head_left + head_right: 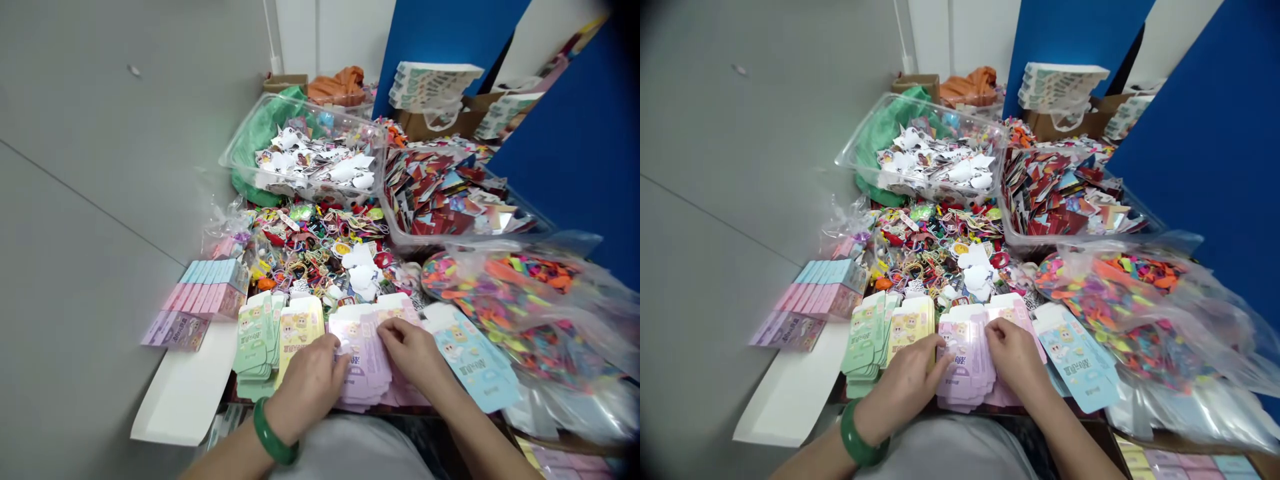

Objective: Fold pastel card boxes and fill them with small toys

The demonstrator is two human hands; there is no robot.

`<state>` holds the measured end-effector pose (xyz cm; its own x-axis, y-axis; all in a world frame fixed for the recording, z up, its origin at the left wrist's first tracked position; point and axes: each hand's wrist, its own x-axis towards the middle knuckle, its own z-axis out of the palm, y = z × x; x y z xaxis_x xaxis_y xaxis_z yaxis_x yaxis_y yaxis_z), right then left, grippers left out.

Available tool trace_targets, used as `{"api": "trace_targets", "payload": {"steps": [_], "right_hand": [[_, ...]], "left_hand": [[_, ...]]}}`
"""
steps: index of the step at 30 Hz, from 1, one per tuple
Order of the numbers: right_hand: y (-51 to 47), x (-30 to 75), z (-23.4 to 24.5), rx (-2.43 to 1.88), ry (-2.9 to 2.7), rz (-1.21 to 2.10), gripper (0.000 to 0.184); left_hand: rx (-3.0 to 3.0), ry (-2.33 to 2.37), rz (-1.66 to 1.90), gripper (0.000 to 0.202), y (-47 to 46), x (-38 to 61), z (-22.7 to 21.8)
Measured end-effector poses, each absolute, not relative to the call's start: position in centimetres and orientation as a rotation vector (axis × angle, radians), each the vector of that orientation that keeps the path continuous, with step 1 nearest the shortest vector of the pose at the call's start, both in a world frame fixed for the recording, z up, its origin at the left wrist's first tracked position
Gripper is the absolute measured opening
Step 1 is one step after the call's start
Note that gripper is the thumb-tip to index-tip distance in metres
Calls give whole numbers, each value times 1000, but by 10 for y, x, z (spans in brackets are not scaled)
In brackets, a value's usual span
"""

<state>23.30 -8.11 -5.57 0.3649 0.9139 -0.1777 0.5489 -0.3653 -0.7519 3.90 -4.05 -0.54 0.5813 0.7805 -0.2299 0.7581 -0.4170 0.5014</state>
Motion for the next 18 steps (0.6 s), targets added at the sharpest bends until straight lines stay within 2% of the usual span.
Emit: {"api": "trace_targets", "payload": {"steps": [5,12,18], "right_hand": [[-81,228,-54,-2014,-1216,910,30],[-75,225,-60,-1772,-710,1444,26],[-73,221,-67,-1705,-568,1409,20]], "left_hand": [[2226,1238,-69,26,-40,47,3],[1952,1240,214,34,-42,46,-8],[1734,1257,333,46,-42,48,-11]]}}
